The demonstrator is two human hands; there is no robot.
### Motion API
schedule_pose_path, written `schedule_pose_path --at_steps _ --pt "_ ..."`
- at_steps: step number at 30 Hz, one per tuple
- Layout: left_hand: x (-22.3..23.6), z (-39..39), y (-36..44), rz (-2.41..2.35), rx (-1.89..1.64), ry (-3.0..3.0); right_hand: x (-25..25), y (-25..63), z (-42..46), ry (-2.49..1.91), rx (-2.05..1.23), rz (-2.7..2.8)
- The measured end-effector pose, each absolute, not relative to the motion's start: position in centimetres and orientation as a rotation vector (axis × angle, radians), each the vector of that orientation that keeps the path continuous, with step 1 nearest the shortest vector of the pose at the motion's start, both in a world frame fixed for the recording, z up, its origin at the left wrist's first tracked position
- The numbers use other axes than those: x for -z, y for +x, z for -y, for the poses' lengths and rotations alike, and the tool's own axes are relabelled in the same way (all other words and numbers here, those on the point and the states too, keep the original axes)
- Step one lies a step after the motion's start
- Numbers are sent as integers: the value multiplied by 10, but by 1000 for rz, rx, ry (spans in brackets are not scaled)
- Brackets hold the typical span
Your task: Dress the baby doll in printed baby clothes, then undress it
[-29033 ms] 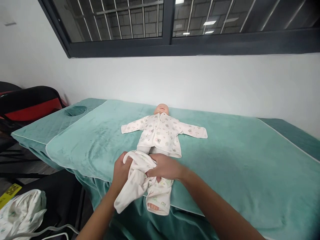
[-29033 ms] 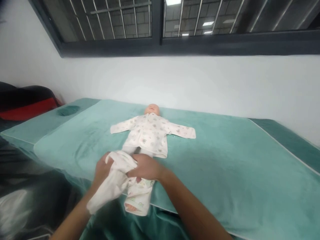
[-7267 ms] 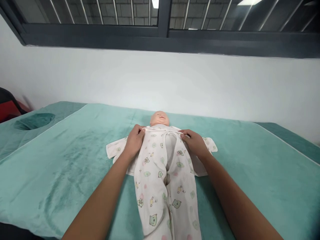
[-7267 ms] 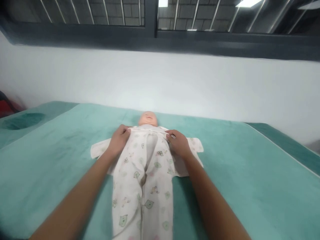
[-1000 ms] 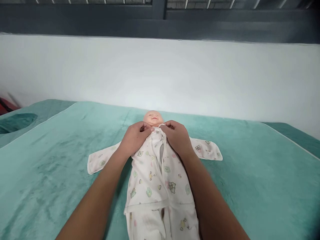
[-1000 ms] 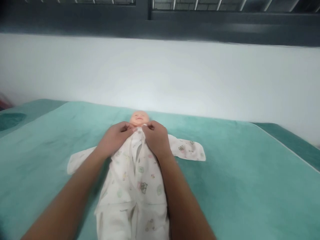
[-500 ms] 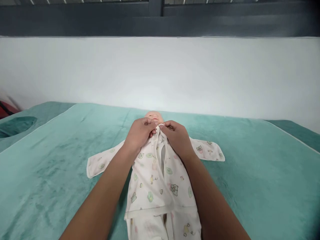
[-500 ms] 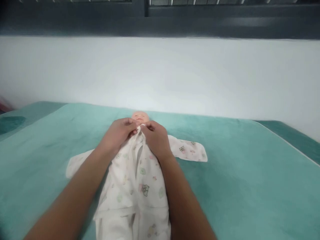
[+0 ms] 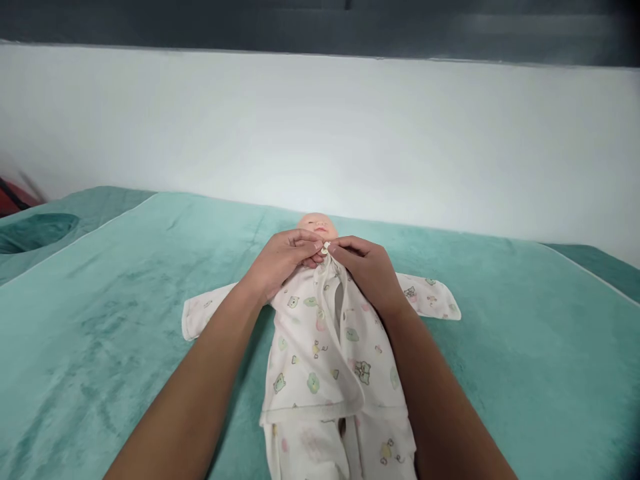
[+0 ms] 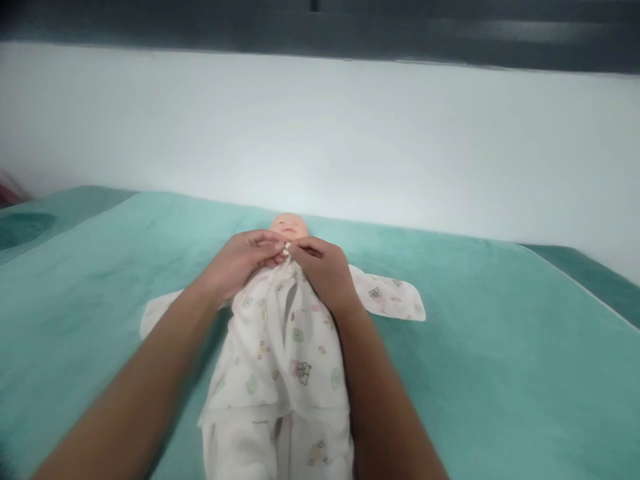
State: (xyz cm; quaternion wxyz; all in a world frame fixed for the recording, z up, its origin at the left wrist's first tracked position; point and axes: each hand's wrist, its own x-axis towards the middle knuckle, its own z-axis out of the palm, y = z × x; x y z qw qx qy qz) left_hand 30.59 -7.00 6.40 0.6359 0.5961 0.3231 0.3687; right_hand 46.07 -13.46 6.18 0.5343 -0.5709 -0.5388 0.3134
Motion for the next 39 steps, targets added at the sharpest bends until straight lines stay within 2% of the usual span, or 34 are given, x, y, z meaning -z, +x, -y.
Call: schedule_pose_path --at_steps 11,21,39 --pt "-69 74 306 -779 -784 1349 -68 454 141 -1362 -369 1726" --pt "-63 68 304 -767 -793 1319 -61 460 136 -1414 -704 1349" --pt "-61 75 305 -810 -870 1538 -57 463 133 -1390 -766 1306"
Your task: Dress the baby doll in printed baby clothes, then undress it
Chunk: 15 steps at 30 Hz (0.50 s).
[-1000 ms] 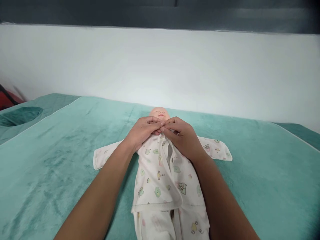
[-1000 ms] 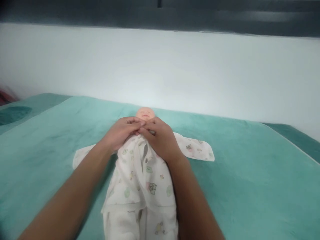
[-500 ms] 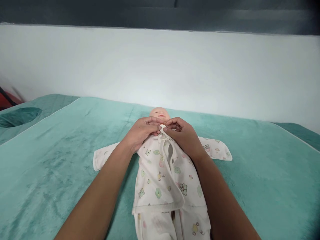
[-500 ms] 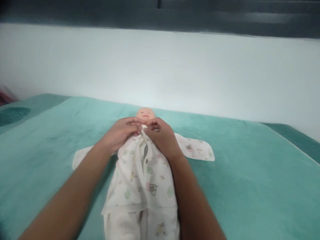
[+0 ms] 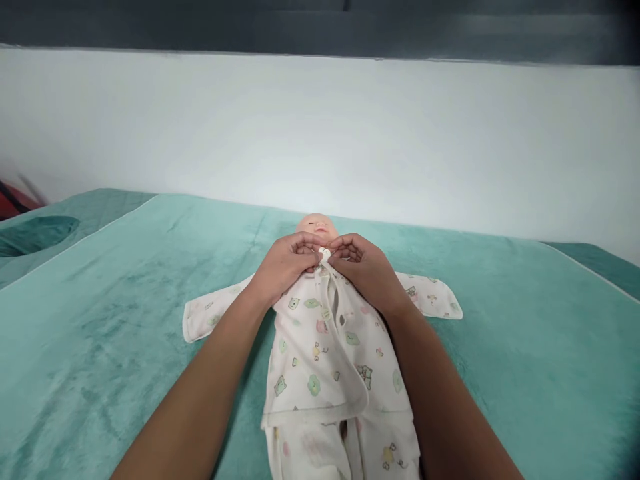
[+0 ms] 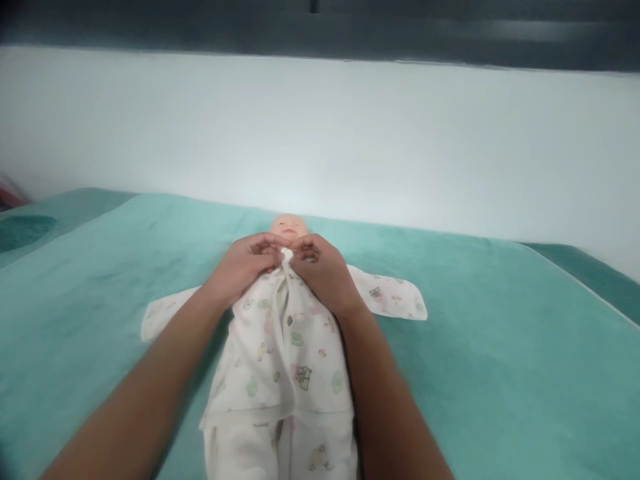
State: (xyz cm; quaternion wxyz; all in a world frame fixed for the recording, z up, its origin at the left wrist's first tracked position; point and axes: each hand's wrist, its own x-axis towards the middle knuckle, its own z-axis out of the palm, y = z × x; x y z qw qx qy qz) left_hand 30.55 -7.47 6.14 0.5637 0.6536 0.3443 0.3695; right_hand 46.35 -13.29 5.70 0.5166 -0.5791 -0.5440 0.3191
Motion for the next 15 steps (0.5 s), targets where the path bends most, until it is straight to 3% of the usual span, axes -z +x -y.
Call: schedule_pose_path --at_steps 15 --pt "-52 79 310 -910 -1020 1884 -54 466 130 -1357 -764 1276"
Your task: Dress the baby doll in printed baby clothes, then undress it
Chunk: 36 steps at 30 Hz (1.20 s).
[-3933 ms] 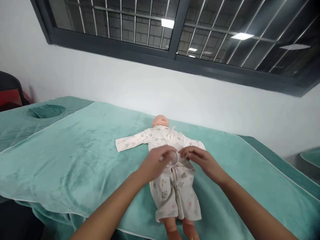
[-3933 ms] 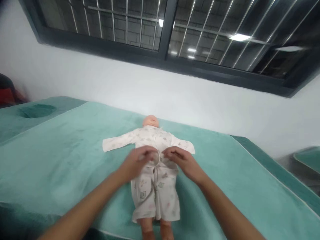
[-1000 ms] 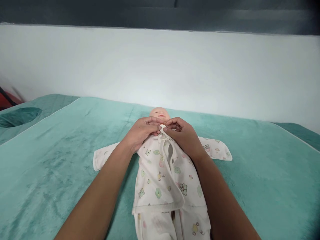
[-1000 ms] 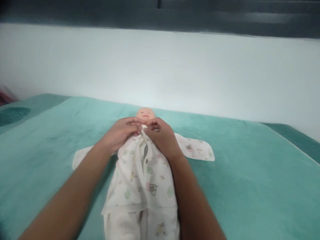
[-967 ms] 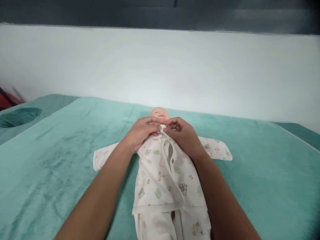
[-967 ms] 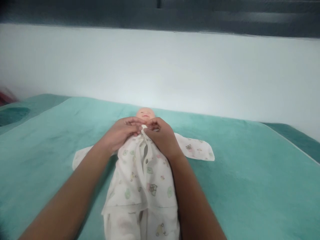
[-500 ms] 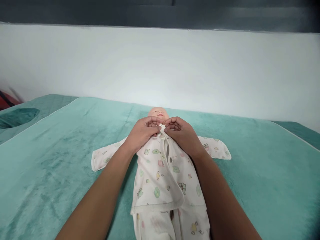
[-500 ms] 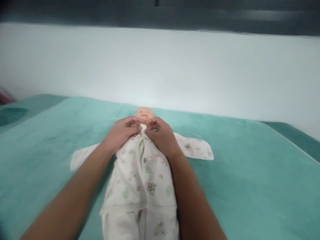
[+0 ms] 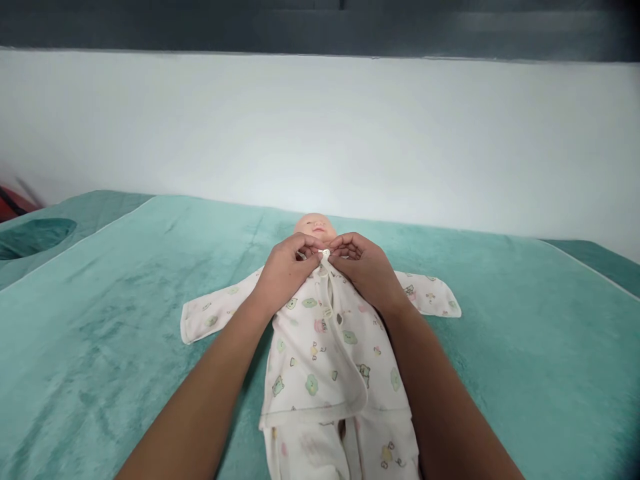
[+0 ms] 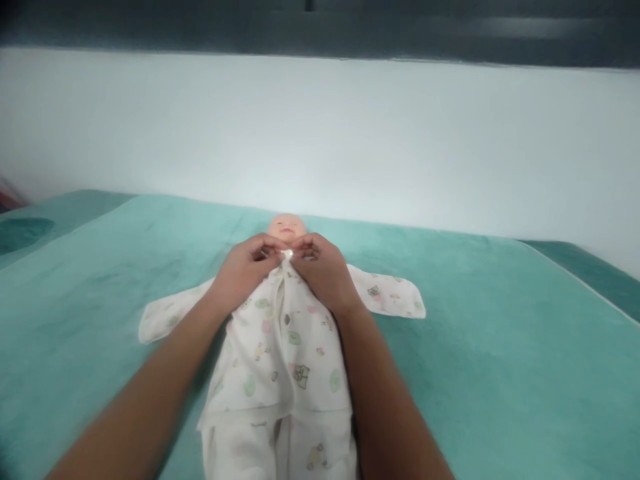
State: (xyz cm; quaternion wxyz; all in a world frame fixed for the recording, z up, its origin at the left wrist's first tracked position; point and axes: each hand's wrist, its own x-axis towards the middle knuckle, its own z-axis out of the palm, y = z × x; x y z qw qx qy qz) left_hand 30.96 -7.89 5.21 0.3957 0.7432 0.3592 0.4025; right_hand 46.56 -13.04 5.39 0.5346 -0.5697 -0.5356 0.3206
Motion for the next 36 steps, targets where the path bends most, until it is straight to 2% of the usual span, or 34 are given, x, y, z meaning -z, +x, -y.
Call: schedule_pose_path --at_steps 13,24,36 --pt "-45 73 302 -773 -1111 2236 -56 462 131 -1361 -814 1200" --pt "-47 71 300 -859 -921 2423 -54 465 132 -1463 -791 1254" --pt "-50 68 303 -797 -881 2252 -62 459 135 -1607 -680 1327"
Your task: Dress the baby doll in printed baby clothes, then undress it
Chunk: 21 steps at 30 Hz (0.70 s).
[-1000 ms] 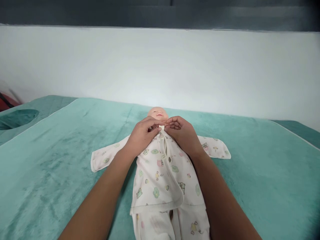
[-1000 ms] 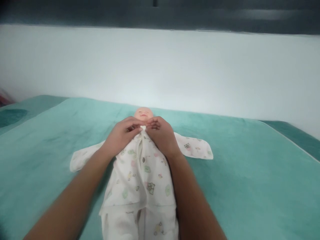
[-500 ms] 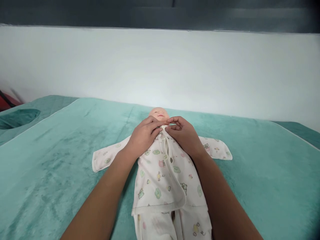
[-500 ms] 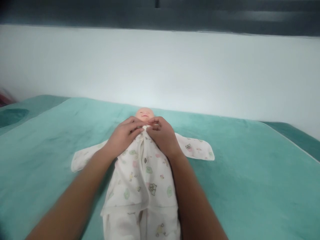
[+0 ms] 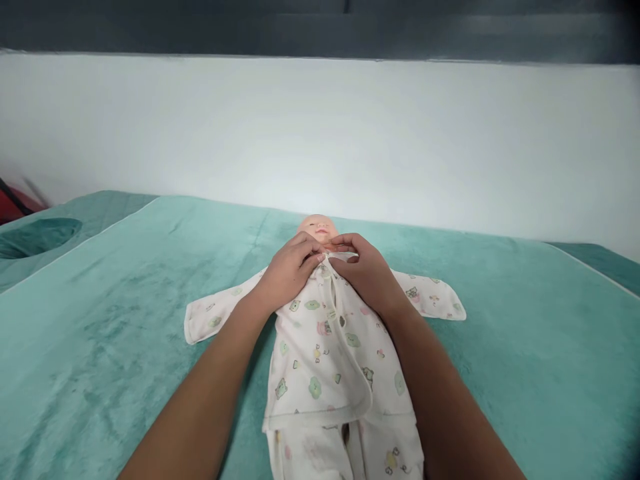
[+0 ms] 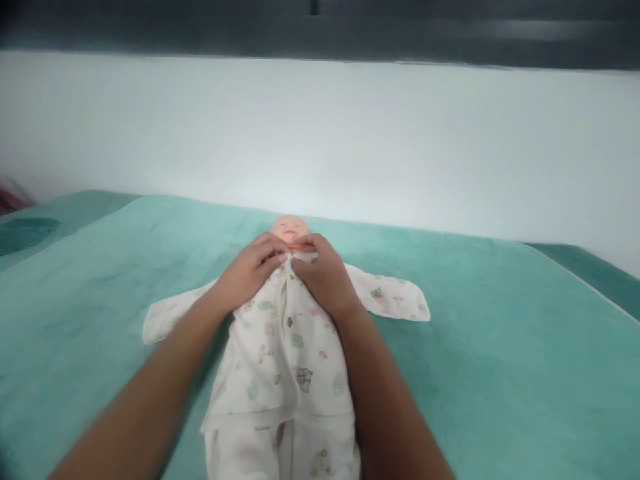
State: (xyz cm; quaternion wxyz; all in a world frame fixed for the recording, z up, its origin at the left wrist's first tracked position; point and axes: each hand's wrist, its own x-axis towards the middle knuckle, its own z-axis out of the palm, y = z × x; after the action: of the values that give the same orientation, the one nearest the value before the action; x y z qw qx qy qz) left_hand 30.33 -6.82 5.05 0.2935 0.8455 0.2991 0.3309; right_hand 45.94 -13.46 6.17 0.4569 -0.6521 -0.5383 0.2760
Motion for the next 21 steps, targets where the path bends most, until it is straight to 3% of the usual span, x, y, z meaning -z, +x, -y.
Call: schedule_pose_path --at_steps 21 --pt "-47 74 304 -820 -931 1990 -58 462 131 -1542 -740 1272"
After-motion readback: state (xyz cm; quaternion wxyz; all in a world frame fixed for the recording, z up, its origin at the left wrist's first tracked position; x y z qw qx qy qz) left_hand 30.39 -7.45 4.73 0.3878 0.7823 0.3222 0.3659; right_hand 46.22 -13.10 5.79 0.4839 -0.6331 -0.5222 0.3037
